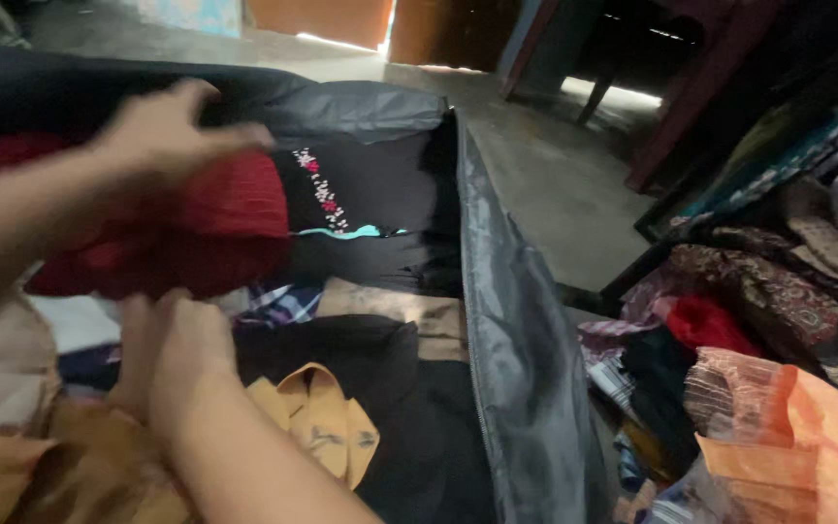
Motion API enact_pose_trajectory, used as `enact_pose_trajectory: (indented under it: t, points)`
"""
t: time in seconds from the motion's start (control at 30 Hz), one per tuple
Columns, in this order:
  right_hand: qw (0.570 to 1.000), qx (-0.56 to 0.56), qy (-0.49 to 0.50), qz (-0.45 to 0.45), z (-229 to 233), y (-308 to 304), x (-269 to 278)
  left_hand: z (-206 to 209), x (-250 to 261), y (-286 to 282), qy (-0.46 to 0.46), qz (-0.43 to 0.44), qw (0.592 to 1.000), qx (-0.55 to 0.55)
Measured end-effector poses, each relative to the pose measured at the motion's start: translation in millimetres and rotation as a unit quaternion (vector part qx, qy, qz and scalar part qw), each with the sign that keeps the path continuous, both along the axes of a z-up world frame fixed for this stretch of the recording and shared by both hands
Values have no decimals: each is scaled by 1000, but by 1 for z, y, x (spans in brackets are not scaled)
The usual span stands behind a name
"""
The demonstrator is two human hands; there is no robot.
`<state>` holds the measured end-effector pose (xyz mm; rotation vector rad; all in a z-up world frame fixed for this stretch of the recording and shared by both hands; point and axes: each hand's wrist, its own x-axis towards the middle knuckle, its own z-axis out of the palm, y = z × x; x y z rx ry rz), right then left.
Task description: The person takes clothing items out of a black bag and places them into a sorted pile on a nearby surface by hand.
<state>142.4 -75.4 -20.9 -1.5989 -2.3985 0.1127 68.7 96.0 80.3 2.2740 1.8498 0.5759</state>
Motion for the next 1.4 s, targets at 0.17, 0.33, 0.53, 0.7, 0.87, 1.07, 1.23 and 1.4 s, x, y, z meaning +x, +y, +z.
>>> enact_pose_trajectory:
  t: [0.17,0.33,0.53,0.7,0.87,1.07,1.23,1.4]
  points:
    - [1000,-9,4,9,-9,0,1,-69,77,-44,158,76,982,73]
    - [1000,-4,1,13,-16,10,18,-102,57,-6,94,51,990,91]
    - [1000,2,4,11,0,6,14,-112,16,35,-60,-53,995,65]
    - [999,-17,40,18,3,-10,17,-102,-23,42,-264,-34,959,-101]
    - [999,-13,50,-6,5,-19,13,-128,-61,26,-580,176,791,-80]
    - [997,-40,64,6,6,-25,18,-135,-71,1,-662,315,680,-19]
    - [995,-85,32,46,3,-39,49,-111,-32,-28,-562,341,753,37]
    - [987,-87,15,132,16,-50,147,-91,0,-100,-382,275,875,111]
